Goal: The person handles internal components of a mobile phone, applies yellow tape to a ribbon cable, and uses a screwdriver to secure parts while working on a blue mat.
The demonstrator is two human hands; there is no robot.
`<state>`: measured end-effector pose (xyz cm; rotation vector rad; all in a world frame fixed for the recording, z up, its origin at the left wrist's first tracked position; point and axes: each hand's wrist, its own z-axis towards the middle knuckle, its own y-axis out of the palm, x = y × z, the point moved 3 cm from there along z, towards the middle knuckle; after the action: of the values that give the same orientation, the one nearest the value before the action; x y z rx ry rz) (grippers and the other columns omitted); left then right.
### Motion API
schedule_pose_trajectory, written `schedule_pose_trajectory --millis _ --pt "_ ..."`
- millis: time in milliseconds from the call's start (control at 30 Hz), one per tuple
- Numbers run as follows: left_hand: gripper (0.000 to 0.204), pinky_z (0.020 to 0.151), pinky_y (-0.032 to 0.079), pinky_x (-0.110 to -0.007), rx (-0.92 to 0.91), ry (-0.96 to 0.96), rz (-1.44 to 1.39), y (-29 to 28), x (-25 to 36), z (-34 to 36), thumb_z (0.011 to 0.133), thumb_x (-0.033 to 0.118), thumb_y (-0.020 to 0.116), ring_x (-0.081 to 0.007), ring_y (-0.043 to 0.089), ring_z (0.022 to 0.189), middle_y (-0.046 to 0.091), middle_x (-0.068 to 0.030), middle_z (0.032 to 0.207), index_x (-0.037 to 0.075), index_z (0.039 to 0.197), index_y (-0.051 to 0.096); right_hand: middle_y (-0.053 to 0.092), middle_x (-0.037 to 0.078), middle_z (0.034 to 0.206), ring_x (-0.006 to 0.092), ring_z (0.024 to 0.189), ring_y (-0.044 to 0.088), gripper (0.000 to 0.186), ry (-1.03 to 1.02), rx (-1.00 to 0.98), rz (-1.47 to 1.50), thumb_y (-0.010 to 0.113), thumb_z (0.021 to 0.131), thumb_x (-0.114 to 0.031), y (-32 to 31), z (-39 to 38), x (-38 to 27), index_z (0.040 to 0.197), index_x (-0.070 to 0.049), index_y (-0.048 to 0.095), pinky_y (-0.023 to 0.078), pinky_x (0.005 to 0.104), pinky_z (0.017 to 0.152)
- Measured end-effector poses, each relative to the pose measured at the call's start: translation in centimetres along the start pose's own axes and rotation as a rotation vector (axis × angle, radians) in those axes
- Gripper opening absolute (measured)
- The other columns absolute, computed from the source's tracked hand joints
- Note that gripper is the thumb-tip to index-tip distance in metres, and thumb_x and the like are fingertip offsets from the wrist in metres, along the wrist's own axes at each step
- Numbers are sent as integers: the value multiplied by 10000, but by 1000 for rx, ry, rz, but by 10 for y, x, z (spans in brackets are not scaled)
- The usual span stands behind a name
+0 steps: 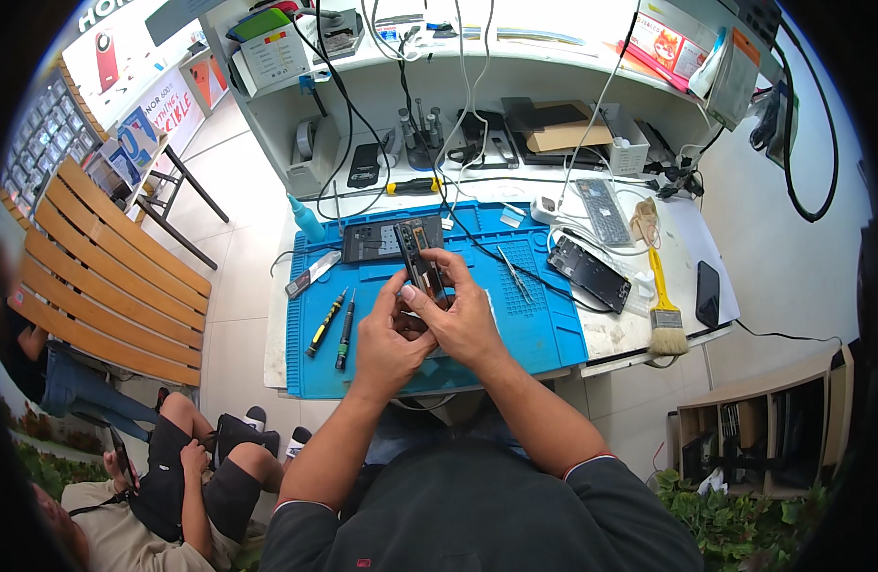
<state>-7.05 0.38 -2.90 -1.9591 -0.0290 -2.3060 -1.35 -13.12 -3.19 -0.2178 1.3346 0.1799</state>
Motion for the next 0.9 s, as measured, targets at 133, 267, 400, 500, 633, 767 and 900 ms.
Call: schedule_pose_trajectory --millis 133,267,400,500,633,767,900 --pt "858 912 652 -300 -15 -14 20 0 0 0 925 1 901 -182 768 1155 736 -149 1378 6 1660 459 793 168 1135 268 983 811 543 -16 28 -24 833 1027 -297 0 -2 -3 1476 -86 611 642 401 857" --pt "883 857 657 -298 1 35 10 -2 -2 -2 921 17 907 -158 772 1056 761 -138 1314 8 1679 452 771 185 1185 283 1021 799 524 -12 25 -22 829 1026 -271 1 -4 -13 1467 -80 620 638 397 873" --pt "969 864 684 -335 -105 52 -32 -4 0 -4 899 82 947 -168 782 971 776 -135 1253 9 1709 420 780 130 1124 221 967 775 492 -77 17 -40 832 1026 -216 -13 0 -21 1457 -85 635 628 376 848" --pt "922 864 682 -338 -162 41 -42 -11 6 -8 891 104 961 -174 785 983 778 -124 1219 21 1674 480 785 140 1133 244 1002 785 477 57 -45 -75 848 1010 -232 -28 0 -29 1430 -94 668 622 380 884" --pt "571 843 646 -299 -3 83 343 -62 8 -6 897 73 942 -154 777 960 795 -97 1131 16 1420 721 756 171 1194 323 1079 759 510 -77 -143 -340 861 968 -273 -46 -1 -32 1421 -119 685 612 434 931" --pt "324 792 628 -304 66 55 754 -105 21 -1 892 162 939 -167 781 843 809 -86 996 36 1162 812 671 176 1322 392 1195 646 511 -337 -315 -808 850 915 -283 -52 -16 -27 1389 -158 707 549 497 1009" --pt "257 795 640 -421 -22 -14 1129 -110 5 -7 888 238 872 -315 777 784 816 -123 1010 84 1083 804 627 199 1419 395 1281 620 492 -469 -531 -1012 822 928 -240 -45 -18 -22 1399 -167 700 513 514 1062"
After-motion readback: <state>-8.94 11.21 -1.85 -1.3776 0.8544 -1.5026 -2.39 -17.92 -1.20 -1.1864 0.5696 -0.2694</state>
